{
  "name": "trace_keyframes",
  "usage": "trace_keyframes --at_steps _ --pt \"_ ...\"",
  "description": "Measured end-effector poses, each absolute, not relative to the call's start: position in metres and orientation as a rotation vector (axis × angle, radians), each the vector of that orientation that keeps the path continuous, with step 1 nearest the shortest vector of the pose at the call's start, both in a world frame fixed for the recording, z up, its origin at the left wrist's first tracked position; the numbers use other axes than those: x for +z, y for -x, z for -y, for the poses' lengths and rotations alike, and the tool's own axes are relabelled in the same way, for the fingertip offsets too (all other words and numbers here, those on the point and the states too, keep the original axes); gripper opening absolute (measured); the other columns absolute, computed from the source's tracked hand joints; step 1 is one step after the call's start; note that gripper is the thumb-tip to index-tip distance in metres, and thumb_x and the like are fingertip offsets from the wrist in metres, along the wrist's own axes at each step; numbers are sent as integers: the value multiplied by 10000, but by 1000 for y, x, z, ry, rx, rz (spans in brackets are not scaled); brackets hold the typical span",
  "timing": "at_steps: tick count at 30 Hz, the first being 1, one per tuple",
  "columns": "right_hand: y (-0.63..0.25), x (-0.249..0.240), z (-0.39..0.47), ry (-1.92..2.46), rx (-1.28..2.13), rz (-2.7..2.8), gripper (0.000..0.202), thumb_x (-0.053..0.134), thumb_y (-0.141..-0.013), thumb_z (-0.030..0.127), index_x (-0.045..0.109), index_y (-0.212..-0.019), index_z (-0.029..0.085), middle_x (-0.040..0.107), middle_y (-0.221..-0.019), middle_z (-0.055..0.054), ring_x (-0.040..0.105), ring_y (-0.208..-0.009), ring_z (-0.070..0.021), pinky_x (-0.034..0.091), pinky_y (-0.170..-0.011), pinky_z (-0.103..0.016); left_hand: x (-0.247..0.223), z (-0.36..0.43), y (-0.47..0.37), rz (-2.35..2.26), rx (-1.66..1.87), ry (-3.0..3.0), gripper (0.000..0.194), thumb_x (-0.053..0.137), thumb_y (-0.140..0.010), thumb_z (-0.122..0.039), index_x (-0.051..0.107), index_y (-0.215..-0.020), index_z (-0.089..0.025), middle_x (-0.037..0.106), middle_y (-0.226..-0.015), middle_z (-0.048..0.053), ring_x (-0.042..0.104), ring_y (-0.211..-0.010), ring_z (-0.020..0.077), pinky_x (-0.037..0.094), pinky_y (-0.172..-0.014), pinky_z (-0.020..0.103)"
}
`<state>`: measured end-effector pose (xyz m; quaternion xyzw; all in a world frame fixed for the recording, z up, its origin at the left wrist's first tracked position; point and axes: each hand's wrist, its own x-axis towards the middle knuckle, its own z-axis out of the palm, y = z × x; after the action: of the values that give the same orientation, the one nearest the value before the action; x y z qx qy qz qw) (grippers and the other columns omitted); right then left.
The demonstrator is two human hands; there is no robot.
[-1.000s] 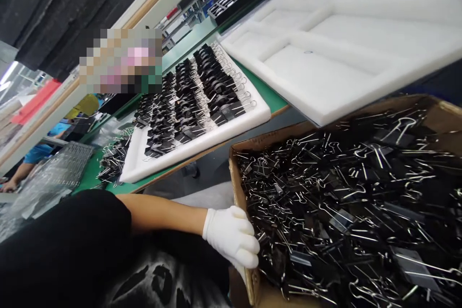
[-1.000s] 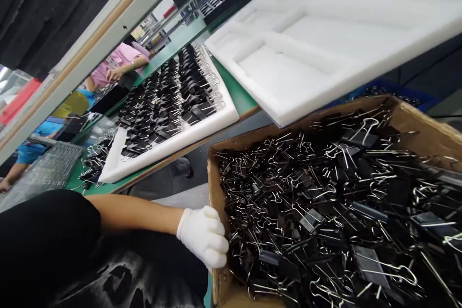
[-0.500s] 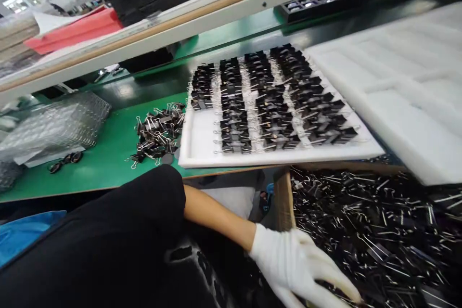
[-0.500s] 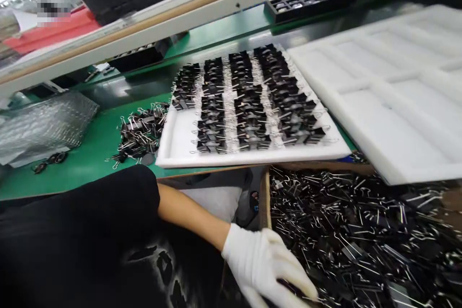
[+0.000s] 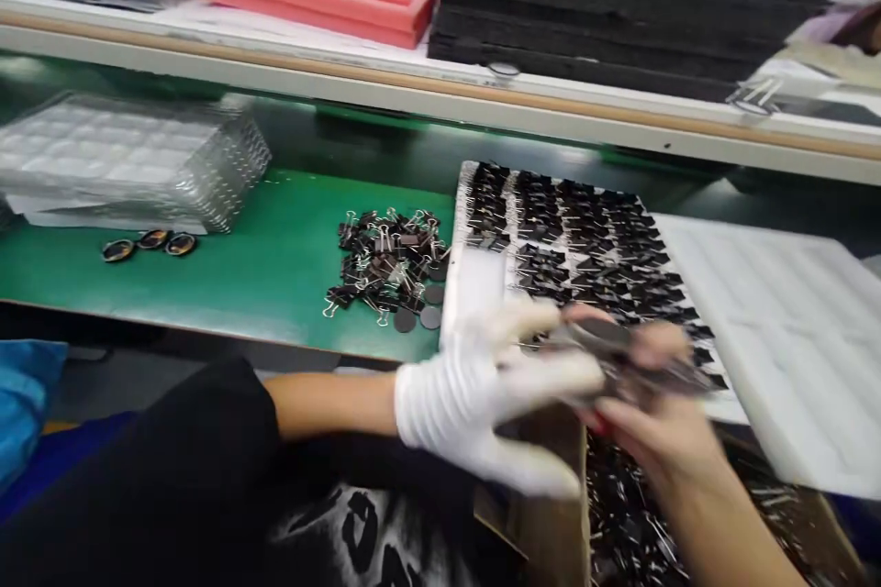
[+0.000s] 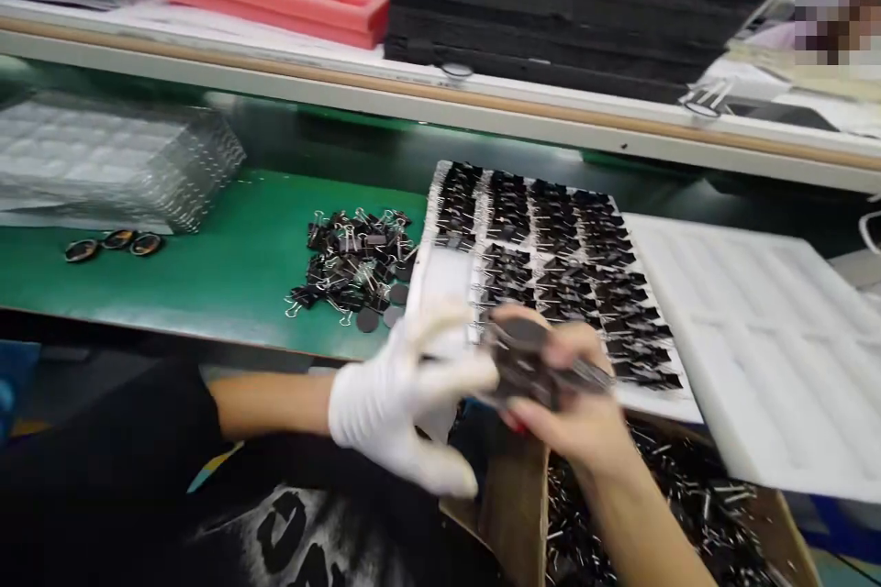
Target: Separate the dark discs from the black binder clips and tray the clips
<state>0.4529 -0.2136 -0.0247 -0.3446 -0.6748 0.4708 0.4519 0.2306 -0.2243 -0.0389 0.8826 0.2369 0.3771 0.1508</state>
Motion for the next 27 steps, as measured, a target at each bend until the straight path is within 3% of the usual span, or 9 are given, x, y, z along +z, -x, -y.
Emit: trace_keyframes --at_steps 2,3,5,7,9,14,19,21,27 --pt "-399 -21 174 703 1343 1628 463 930 -809 461 538 -1033 357 714 -1355 -45 662 -649 -137 476 -439 -243 -32 191 -186 -998 1295 -2341 854 473 -994 -741 357 -1648 -204 363 -1675 213 346 -1578 430 427 -1243 632" --pt "-373 -20 154 661 1426 1620 532 966 -751 446 508 -994 329 714 -1347 -44 663 -643 -133 496 -457 -250 -31 174 -162 -1088 1374 -2276 829 392 -1035 -717 269 -1680 -211 328 -1705 210 334 -1600 408 421 -1252 616" --pt "-330 -21 120 681 1459 1689 545 961 -713 424 498 -968 288 713 -1320 -57 723 -798 -178 599 -610 -307 -36 140 -114 -1269 1401 -2228 747 263 -1081 -682 260 -1678 -234 325 -1723 186 340 -1612 344 398 -1279 552" --pt "-310 -28 100 754 1249 1883 425 897 -727 324 544 -957 266 719 -1248 -63 731 -1019 -240 637 -835 -398 -50 114 -67 -1451 1355 -2223 770 273 -1074 -709 350 -1639 -191 355 -1702 202 350 -1605 327 356 -1307 523" --pt "-310 -41 94 836 885 2146 309 805 -731 186 614 -964 251 701 -1220 -77 694 -1164 -279 595 -1005 -467 -69 98 -30 -1573 1266 -2242 827 283 -1061 -728 410 -1604 -119 392 -1661 249 374 -1586 344 316 -1323 536" --pt "-320 -82 103 993 206 2590 453 645 -803 34 684 -1196 255 504 -1552 -160 588 -1354 -361 582 -1054 -542 -102 91 -6 -1447 1038 -2524 808 387 -1022 -697 433 -1613 -147 363 -1683 275 354 -1584 438 340 -1249 662" --pt "-311 -102 102 1025 47 2689 575 707 -836 184 634 -1405 218 306 -1715 -203 287 -1564 -506 444 -1148 -735 -96 104 -45 -976 964 -2870 848 551 -940 -726 480 -1595 -193 459 -1642 260 396 -1544 491 372 -1182 648" --pt "-313 -105 103 1033 79 2670 589 710 -867 278 606 -1442 207 257 -1738 -217 238 -1589 -511 425 -1149 -740 -96 110 -57 -1001 889 -2899 871 597 -922 -719 487 -1585 -165 495 -1617 270 418 -1529 495 377 -1164 622" --pt "-324 -105 115 1061 96 2501 596 619 -926 258 481 -1502 184 471 -1607 -227 418 -1528 -387 408 -1181 -585 -100 100 -37 -1193 1022 -2715 851 526 -961 -658 417 -1624 -135 510 -1614 258 465 -1522 443 361 -1192 567"
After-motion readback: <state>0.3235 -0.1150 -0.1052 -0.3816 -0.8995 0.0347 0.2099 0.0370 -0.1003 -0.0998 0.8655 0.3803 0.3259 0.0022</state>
